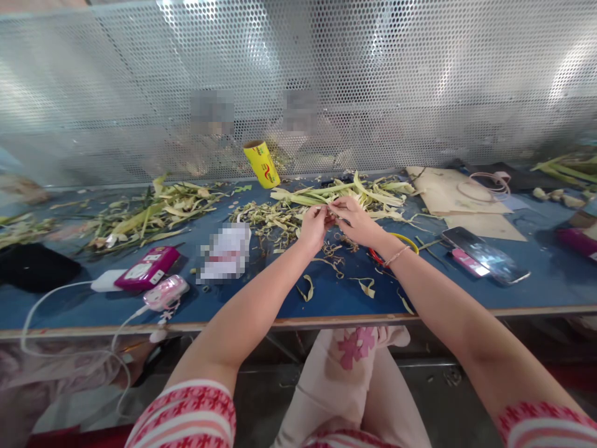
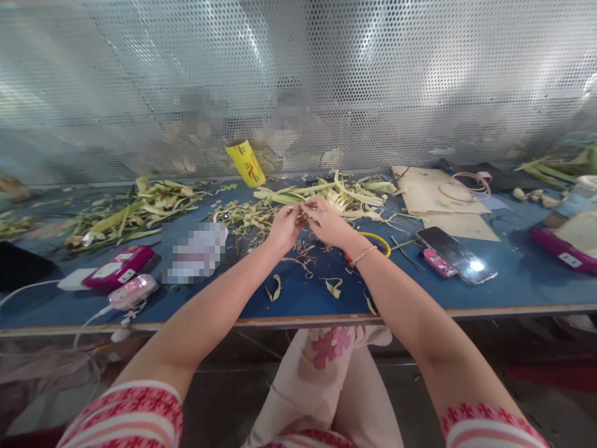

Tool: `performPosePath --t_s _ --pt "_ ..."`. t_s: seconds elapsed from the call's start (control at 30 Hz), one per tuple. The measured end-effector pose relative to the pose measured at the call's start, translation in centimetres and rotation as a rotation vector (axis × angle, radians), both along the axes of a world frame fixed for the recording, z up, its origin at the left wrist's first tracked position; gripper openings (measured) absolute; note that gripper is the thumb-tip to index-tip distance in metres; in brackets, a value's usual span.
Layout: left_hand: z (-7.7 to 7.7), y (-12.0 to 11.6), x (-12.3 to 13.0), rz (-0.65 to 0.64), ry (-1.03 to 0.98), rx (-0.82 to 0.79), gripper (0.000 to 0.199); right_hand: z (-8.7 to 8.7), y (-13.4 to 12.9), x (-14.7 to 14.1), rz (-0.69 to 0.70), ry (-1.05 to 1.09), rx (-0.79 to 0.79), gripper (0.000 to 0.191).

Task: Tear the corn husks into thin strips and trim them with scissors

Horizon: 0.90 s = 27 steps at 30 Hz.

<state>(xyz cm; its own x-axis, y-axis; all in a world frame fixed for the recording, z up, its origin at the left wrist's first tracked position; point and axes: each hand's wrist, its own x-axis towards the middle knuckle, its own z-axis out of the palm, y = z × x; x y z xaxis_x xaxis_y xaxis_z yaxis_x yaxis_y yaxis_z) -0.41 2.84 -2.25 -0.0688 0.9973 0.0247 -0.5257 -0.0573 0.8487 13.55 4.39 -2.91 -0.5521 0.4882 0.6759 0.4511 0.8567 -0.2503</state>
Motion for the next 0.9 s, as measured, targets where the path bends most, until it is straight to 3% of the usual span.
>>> performPosePath --t_s 0.53,0.9 --pt "0.53 -0.43 -0.01 0.0 -0.014 -0.034 0.02 0.67 -0.44 -0.18 -0.017 0.071 0.029 0.027" --pt "0.35 -0.32 -0.08 0.008 0.025 -0.028 0.017 0.78 -0.28 -0.26 -0.046 0.099 0.019 0.025"
